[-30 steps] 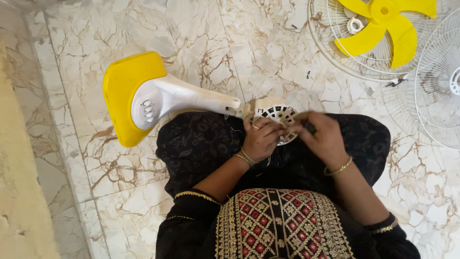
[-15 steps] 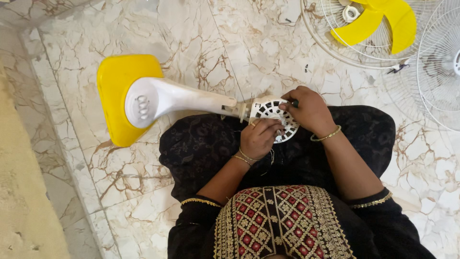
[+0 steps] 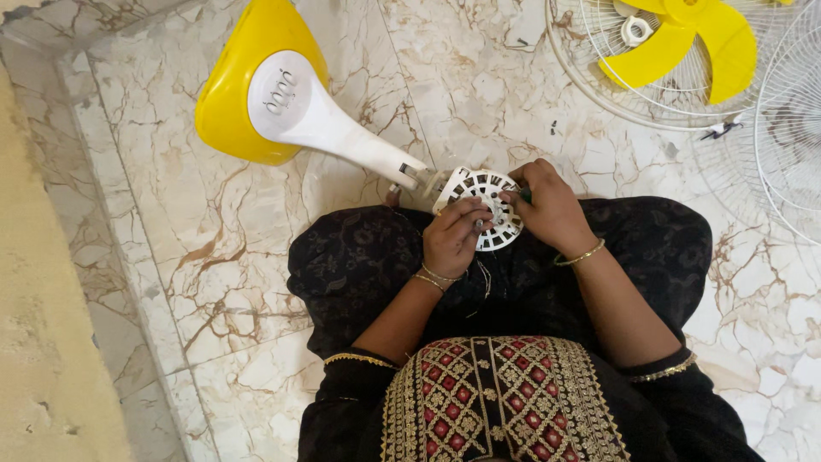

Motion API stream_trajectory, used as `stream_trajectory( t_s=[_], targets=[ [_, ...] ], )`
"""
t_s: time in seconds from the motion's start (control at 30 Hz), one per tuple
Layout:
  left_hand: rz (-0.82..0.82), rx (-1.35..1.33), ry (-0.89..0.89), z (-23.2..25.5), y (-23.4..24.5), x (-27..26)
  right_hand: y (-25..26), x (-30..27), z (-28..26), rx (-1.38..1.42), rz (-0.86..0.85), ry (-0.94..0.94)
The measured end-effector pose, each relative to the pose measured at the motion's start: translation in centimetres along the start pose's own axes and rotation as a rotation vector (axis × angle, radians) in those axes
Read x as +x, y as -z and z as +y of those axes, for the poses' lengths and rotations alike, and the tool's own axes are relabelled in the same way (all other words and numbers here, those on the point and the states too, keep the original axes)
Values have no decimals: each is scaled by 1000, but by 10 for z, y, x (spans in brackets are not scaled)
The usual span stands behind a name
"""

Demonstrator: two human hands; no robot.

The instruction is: The person sits on the floor and uses a screwdriver to remove screws from the central hub of a yellow and white electric fan. They carefully unscrew and remove the screws one by one, placing them aside.

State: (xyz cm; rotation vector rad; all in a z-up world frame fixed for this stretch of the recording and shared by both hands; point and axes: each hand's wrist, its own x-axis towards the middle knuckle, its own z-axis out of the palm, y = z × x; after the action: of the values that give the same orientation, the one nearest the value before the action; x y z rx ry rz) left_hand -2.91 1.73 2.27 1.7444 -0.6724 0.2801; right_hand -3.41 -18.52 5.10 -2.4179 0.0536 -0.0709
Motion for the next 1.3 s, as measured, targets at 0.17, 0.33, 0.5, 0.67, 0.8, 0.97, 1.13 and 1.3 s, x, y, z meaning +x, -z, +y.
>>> stream_trajectory(
  t_s=[0.17, 0.33, 0.5, 0.67, 0.8, 0.97, 1.13, 1.3],
  targets=[
    [5, -75, 73, -7, -4, -2, 1, 4, 0, 43, -28, -13],
    [6, -143, 141, -16, -3, 0, -3, 7, 1, 61, -101, -57],
    [0, -169, 168, -18, -2, 1, -2, 6, 6, 103, -264, -29],
    [-15, -113, 148, -20, 0, -1, -10, -1, 11, 90, -341, -33],
    [-22, -150, 139, -23, -2, 2, -18, -5, 13, 80, -292, 23],
    [-35, -61, 122, -24, -1, 6, -17, -6, 12, 60, -280, -1],
    [-51, -57, 142, -17, 4, -1, -17, -14, 0, 41, -246, -4],
    [9, -139, 217, -14, -1, -15, -18, -24, -12, -1, -174, 33]
  ],
)
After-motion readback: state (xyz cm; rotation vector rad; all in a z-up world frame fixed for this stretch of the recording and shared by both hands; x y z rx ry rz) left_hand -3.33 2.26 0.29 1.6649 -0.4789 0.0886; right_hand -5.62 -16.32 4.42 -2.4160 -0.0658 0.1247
